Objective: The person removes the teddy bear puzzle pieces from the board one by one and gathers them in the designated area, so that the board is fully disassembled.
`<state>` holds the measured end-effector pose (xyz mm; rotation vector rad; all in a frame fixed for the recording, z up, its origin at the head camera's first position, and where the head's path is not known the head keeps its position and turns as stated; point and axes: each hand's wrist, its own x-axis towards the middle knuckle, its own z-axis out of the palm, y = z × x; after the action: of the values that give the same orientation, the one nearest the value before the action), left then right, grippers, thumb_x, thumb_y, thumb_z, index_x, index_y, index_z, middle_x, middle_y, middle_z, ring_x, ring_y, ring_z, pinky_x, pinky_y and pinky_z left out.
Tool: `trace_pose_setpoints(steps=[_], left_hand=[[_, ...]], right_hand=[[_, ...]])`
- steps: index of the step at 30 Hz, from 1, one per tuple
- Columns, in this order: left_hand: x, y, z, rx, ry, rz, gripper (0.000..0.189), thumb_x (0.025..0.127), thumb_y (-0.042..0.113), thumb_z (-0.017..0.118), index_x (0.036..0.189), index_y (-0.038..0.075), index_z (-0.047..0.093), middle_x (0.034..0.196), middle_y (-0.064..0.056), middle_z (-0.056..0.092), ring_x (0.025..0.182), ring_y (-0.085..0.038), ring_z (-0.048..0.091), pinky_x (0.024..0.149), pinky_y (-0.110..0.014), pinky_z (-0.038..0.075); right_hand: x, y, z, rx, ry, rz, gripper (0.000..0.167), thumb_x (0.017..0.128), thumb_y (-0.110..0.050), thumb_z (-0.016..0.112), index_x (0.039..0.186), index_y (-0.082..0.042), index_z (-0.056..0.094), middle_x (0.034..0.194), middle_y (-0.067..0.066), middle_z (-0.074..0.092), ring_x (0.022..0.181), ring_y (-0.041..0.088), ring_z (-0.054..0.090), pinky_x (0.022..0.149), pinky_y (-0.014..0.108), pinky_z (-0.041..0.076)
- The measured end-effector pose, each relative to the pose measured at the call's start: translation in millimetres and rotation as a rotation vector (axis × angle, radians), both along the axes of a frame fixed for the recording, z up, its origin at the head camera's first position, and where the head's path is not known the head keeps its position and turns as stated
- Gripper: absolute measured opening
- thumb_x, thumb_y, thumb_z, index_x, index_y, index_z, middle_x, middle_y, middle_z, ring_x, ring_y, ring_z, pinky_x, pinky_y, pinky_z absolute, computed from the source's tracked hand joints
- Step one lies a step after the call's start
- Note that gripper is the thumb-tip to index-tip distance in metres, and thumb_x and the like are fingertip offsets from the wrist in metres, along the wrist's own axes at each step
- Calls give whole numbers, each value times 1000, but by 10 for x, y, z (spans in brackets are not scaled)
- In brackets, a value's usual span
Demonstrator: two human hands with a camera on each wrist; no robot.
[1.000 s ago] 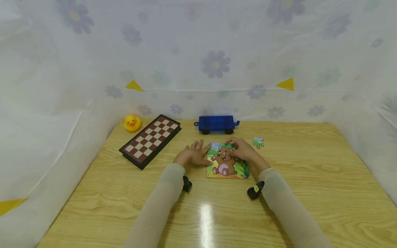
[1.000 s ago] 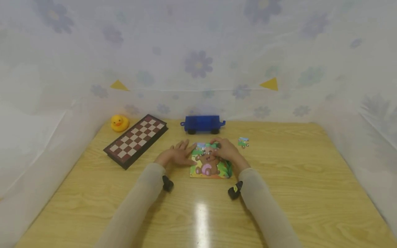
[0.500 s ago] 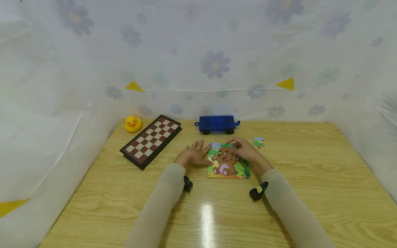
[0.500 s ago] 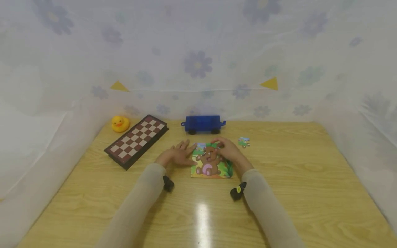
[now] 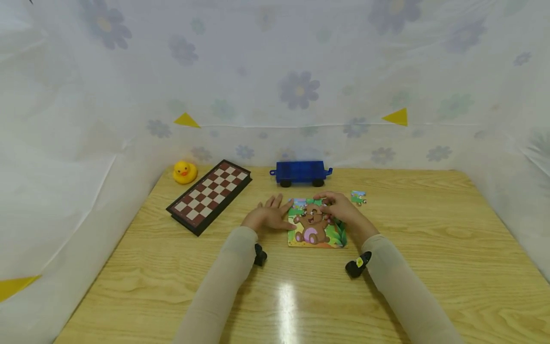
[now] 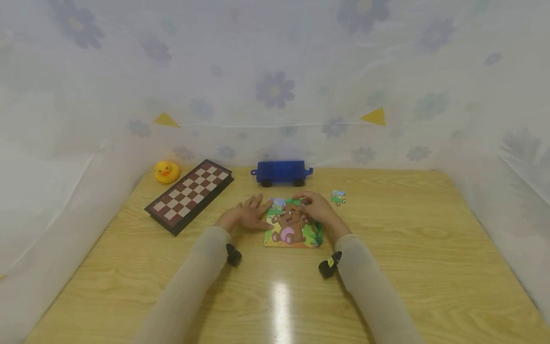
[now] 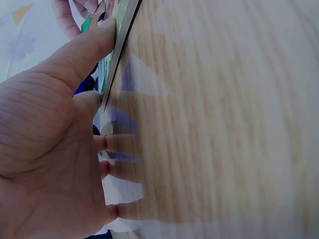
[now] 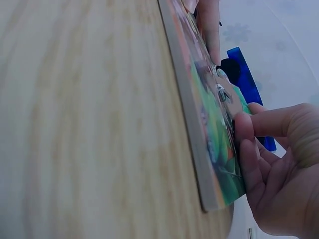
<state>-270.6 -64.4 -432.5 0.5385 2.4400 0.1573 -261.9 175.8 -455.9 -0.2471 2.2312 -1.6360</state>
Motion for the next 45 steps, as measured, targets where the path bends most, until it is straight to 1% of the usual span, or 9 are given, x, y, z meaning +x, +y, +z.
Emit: trace_pose_setpoints(steps=[4, 12, 18, 23, 26, 33, 35, 40, 45], left_hand=[[-15, -5, -22, -16, -7, 0, 85, 91, 62, 44, 150, 35, -11, 156, -6, -21, 143, -26, -17, 111, -55, -5], [30, -30, 36, 31, 10, -7, 85, 91, 62, 45, 152, 32, -6, 157, -7, -17, 143, -28, -14, 112, -56, -4], [41, -29, 44, 36, 16, -23, 86, 90, 64, 45, 152, 32, -5, 157, -8, -17, 143, -29, -13, 111, -57, -2], [43, -19, 55, 35, 11, -20, 87, 89, 64, 46, 152, 32, -6, 157, -7, -17, 143, -29, -14, 111, -57, -3], [38, -25, 48, 35, 9, -17, 87, 89, 64, 46, 152, 32, -6, 157, -7, -17, 143, -29, -14, 111, -58, -3], [31, -51, 12, 66, 12, 2, 88, 88, 64, 48, 152, 33, -5, 157, -6, -17, 143, -30, -13, 111, -57, -3], [32, -51, 10, 70, 12, 2, 88, 88, 63, 48, 152, 33, -4, 157, -6, -17, 143, -29, -13, 111, -57, -4], [33, -45, 16, 68, 5, 1, 87, 89, 63, 48, 152, 33, -5, 157, -6, -18, 143, -29, -14, 111, -57, -4], [31, -39, 20, 58, 3, 1, 88, 89, 63, 48, 152, 33, -5, 157, -6, -18, 143, -29, -14, 111, -57, -4]], right_hand=[[-20, 21, -19, -30, -37, -28, 39, 96, 1, 50, 135, 0, 49, 87, 11, 53, 58, 16, 53, 49, 30, 45], [-54, 55, -22, 5, -10, -51, 42, 93, -1, 55, 135, 1, 50, 88, 8, 58, 67, 14, 60, 62, 28, 51], [-54, 89, 4, 5, -15, -83, 43, 94, 0, 54, 135, 4, 47, 87, 3, 59, 65, 9, 61, 61, 24, 52], [-57, 154, 22, -89, -35, -142, 45, 94, 0, 54, 136, 8, 44, 85, 1, 58, 60, 7, 60, 57, 22, 52], [-61, 226, 29, -137, -48, -149, 45, 94, -3, 54, 137, 7, 43, 86, 2, 58, 60, 8, 57, 56, 21, 50], [-55, 455, 77, -214, -55, -170, 45, 93, -4, 57, 136, 5, 44, 81, -3, 56, 61, 9, 51, 56, 23, 45], [-46, 540, 103, -191, -32, -153, 46, 94, -4, 56, 136, 5, 43, 81, -3, 55, 62, 10, 50, 57, 24, 44], [-19, 766, 167, -52, 28, -124, 47, 97, -11, 53, 139, 5, 40, 89, 1, 55, 68, 11, 50, 62, 26, 47], [12, 982, 193, -20, 35, -140, 46, 99, -16, 50, 140, 2, 39, 89, -1, 54, 71, 12, 51, 65, 27, 48]])
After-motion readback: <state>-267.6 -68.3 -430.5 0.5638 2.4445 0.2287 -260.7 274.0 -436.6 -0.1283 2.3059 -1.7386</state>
